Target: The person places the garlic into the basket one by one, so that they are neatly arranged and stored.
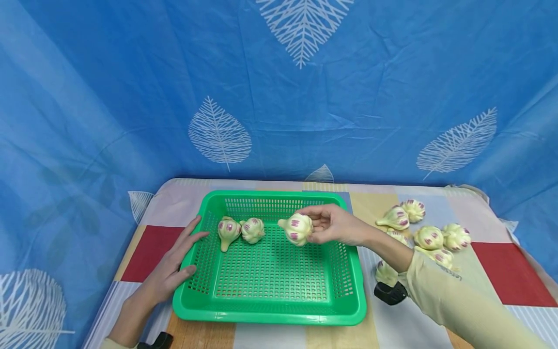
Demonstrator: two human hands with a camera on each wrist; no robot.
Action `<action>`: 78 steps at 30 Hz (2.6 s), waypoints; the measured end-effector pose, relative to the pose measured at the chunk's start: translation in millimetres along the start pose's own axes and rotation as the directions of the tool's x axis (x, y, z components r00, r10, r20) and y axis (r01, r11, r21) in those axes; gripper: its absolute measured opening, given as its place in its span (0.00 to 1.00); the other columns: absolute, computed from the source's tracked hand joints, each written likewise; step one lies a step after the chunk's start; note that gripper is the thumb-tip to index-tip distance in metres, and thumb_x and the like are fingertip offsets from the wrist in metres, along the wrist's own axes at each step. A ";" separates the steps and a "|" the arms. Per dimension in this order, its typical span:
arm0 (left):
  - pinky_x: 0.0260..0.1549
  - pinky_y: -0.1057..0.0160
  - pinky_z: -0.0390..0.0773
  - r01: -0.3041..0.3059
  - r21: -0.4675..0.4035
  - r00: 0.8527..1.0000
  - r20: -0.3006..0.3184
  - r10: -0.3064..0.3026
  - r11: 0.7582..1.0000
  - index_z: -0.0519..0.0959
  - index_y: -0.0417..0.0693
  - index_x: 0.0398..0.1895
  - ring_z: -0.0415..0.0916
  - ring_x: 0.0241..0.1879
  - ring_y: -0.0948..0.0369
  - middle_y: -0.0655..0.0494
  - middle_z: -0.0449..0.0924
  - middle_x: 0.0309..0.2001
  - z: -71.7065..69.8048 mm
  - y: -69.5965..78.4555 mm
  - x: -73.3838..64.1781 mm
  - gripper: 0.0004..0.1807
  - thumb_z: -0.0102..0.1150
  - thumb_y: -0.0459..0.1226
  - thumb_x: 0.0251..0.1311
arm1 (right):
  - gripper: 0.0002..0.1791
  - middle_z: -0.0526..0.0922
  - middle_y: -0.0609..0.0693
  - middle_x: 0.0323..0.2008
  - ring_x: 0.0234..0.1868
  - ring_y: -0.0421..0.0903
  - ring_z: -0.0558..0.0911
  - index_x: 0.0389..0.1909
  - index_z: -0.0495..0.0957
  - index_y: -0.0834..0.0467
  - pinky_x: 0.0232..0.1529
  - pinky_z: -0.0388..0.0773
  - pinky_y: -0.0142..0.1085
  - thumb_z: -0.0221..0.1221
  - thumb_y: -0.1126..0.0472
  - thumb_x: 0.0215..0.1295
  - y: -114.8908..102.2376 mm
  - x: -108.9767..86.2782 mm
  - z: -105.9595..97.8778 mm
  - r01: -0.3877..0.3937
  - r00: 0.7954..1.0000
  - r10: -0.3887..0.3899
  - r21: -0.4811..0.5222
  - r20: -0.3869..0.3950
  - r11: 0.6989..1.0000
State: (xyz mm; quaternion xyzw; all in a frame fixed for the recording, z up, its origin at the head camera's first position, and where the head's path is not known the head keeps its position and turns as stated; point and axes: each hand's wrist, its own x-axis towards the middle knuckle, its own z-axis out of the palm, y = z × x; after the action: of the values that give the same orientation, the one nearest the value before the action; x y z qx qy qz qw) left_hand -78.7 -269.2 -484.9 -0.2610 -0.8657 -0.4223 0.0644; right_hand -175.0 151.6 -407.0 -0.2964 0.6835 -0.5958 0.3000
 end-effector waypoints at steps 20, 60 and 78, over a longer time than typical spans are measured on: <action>0.48 0.55 0.80 0.003 -0.022 1.000 0.013 -0.003 1.000 0.64 0.42 0.74 0.46 0.76 0.59 0.51 0.43 0.81 -9.1 2.7 6.7 0.37 0.55 0.37 0.57 | 0.36 0.83 0.57 0.53 0.53 0.51 0.83 0.68 0.68 0.67 0.55 0.77 0.52 0.67 0.67 0.58 -0.7 56.8 9.3 -0.238 0.970 0.233 -0.067 -0.064 0.969; 0.55 0.50 0.75 -0.016 0.001 1.000 0.001 0.016 1.000 0.64 0.44 0.75 0.45 0.77 0.58 0.51 0.43 0.81 -2.8 -1.9 3.1 0.37 0.53 0.38 0.59 | 0.38 0.81 0.56 0.50 0.47 0.48 0.80 0.64 0.71 0.66 0.49 0.79 0.39 0.69 0.75 0.48 24.7 84.2 44.1 -0.221 0.974 0.200 -0.600 -0.104 0.769; 0.53 0.54 0.77 -0.001 -0.023 1.000 0.010 0.001 1.000 0.64 0.44 0.74 0.45 0.77 0.60 0.51 0.43 0.81 -3.6 -2.3 1.1 0.37 0.53 0.36 0.57 | 0.52 0.68 0.60 0.71 0.72 0.57 0.65 0.77 0.51 0.68 0.69 0.62 0.49 0.68 0.49 0.63 -6.1 65.6 36.3 -0.257 0.947 0.316 -0.707 -0.050 0.659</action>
State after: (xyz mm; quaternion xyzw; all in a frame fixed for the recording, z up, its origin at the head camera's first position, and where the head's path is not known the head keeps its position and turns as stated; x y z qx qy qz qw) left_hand -81.1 -272.7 -483.9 -0.2642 -0.8611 -0.4307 0.0572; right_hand -189.3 77.8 -408.7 -0.2995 0.8845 -0.2226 0.2800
